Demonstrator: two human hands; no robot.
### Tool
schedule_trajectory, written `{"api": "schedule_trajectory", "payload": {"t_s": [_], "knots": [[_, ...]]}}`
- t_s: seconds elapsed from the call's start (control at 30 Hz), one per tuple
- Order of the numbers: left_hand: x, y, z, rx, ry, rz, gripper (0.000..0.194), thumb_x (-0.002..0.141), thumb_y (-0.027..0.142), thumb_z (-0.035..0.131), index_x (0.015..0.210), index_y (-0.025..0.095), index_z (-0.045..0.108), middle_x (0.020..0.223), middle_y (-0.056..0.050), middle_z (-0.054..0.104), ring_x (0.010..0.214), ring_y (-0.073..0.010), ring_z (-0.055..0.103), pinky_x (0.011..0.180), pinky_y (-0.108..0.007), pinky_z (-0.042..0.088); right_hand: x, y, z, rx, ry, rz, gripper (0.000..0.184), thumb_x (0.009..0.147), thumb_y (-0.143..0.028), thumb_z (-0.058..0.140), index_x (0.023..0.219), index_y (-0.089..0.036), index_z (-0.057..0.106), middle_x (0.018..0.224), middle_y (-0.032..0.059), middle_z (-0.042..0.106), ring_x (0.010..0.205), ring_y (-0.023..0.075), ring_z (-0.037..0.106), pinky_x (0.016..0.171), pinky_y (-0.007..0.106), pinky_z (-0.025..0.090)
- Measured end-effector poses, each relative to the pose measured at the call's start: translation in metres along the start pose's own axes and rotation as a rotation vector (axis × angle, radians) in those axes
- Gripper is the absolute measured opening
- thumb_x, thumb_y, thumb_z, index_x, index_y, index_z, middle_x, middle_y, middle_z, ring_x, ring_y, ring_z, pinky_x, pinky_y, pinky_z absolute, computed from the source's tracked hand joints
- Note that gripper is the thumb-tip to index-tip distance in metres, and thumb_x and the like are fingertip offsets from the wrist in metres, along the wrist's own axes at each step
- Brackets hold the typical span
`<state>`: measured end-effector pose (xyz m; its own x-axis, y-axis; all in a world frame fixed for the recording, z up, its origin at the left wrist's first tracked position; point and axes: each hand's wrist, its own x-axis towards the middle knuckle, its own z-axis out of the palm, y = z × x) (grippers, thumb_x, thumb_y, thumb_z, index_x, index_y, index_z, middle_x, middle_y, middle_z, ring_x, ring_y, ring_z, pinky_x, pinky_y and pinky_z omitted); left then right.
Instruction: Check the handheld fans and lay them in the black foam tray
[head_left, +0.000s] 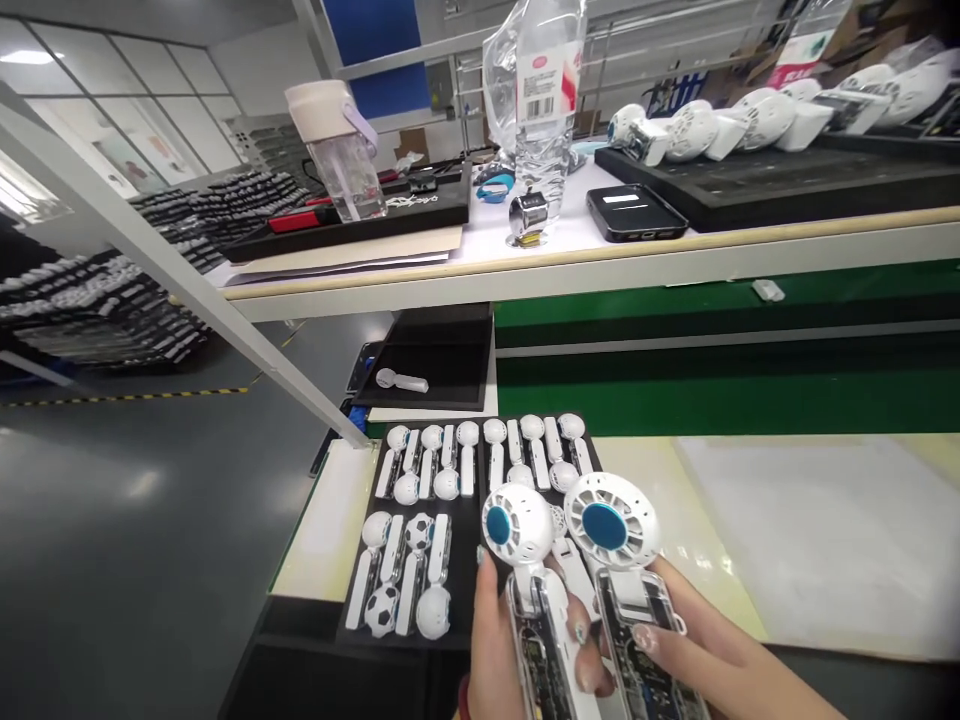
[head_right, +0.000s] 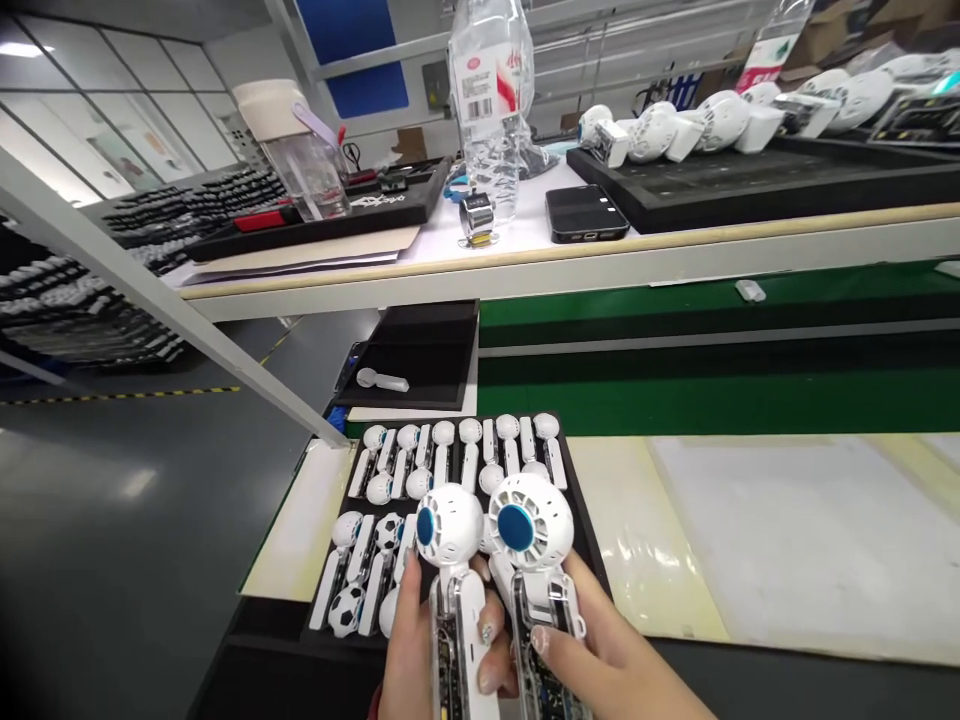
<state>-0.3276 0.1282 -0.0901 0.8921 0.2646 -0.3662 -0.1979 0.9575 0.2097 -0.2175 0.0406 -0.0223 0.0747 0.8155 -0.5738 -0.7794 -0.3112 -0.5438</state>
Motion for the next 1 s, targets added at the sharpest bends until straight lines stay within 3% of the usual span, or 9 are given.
{"api": "schedule_trajectory", "payload": {"t_s": [0.1, 0.27, 0.37, 0.43, 0.53, 0.63, 0.73, 0.87, 1.0], "knots": [[-0.007, 0.009, 0.009, 0.008, -0.005, 0.068, 0.069, 0.075, 0.068, 0.02, 0.067, 0.012, 0.059, 0.047, -0.005, 0.051, 0.047, -0.0159, 0.05, 0.055, -0.028, 0.039, 0.002, -0.002, 0.004, -0.03, 0.057, 0.02, 0.082, 0.072, -0.044, 0.064, 0.134, -0.03, 0.012, 0.123, 0.0026, 0.047, 0.114, 0.0217, 0.042, 0.092, 0.03, 0.039], [-0.017, 0.031, 0.031, 0.099, -0.031, 0.047, 0.064, 0.082, 0.055, 0.013, 0.084, 0.01, 0.058, 0.062, -0.008, 0.058, 0.058, -0.0186, 0.055, 0.063, -0.032, 0.042, 0.01, -0.012, 0.01, 0.097, -0.039, -0.033, 0.052, 0.086, -0.045, 0.044, 0.131, -0.025, 0.029, 0.114, 0.0046, 0.053, 0.107, 0.0252, 0.047, 0.093, 0.037, 0.037], [-0.017, 0.039, 0.034, 0.153, -0.031, 0.11, 0.062, 0.083, 0.055, 0.014, 0.088, 0.011, 0.058, 0.065, -0.008, 0.06, 0.06, -0.0188, 0.056, 0.064, -0.033, 0.043, 0.015, -0.017, 0.012, 0.08, -0.132, -0.043, 0.049, 0.086, -0.051, 0.04, 0.125, -0.021, 0.042, 0.113, 0.0056, 0.055, 0.109, 0.0267, 0.046, 0.095, 0.038, 0.035], [-0.016, 0.041, 0.032, 0.185, -0.049, 0.134, 0.064, 0.082, 0.057, 0.015, 0.087, 0.011, 0.059, 0.064, -0.008, 0.06, 0.059, -0.0188, 0.056, 0.063, -0.033, 0.043, 0.016, -0.019, 0.012, 0.055, -0.146, -0.064, 0.05, 0.085, -0.052, 0.038, 0.127, -0.024, 0.039, 0.122, 0.0039, 0.049, 0.117, 0.0265, 0.038, 0.1, 0.04, 0.03], [-0.012, 0.043, 0.025, 0.216, -0.095, 0.139, 0.073, 0.078, 0.065, 0.015, 0.078, 0.007, 0.061, 0.058, -0.01, 0.058, 0.056, -0.0184, 0.055, 0.059, -0.031, 0.043, 0.017, -0.021, 0.012, 0.005, 0.066, -0.006, 0.068, 0.077, -0.063, 0.043, 0.133, -0.028, 0.026, 0.139, -0.0026, 0.025, 0.129, 0.0239, 0.015, 0.108, 0.041, 0.014], [-0.01, 0.045, 0.021, 0.225, -0.106, 0.175, 0.077, 0.077, 0.067, 0.014, 0.071, 0.006, 0.061, 0.052, -0.009, 0.056, 0.05, -0.0164, 0.053, 0.052, -0.028, 0.041, 0.017, -0.022, 0.013, -0.068, 0.212, 0.062, 0.078, 0.066, -0.068, 0.052, 0.131, -0.032, 0.028, 0.141, -0.0089, 0.014, 0.13, 0.0225, 0.004, 0.108, 0.041, 0.01], [-0.008, 0.045, 0.016, 0.241, -0.092, 0.221, 0.074, 0.076, 0.068, 0.019, 0.071, 0.007, 0.061, 0.051, -0.007, 0.055, 0.043, -0.0147, 0.05, 0.044, -0.025, 0.038, 0.02, -0.022, 0.014, -0.108, 0.199, 0.043, 0.074, 0.06, -0.065, 0.06, 0.124, -0.033, 0.04, 0.137, -0.0065, 0.027, 0.13, 0.0271, 0.007, 0.107, 0.042, 0.017], [-0.008, 0.041, 0.002, 0.271, -0.079, 0.33, 0.065, 0.072, 0.068, 0.033, 0.079, 0.009, 0.058, 0.06, -0.007, 0.057, 0.043, -0.0139, 0.051, 0.04, -0.024, 0.037, 0.03, -0.014, 0.013, -0.08, 0.14, -0.055, 0.067, 0.071, -0.059, 0.055, 0.129, -0.033, 0.031, 0.127, -0.0002, 0.044, 0.124, 0.0293, 0.027, 0.099, 0.043, 0.032], [-0.007, 0.042, -0.018, 0.407, 0.078, 0.362, 0.051, 0.06, 0.057, 0.06, 0.083, 0.012, 0.053, 0.064, -0.005, 0.057, 0.048, -0.0152, 0.054, 0.047, -0.026, 0.04, 0.043, -0.006, 0.004, -0.053, 0.282, -0.071, 0.074, 0.065, -0.06, 0.062, 0.127, -0.03, 0.034, 0.12, 0.0022, 0.051, 0.115, 0.0282, 0.04, 0.092, 0.037, 0.04]]}}
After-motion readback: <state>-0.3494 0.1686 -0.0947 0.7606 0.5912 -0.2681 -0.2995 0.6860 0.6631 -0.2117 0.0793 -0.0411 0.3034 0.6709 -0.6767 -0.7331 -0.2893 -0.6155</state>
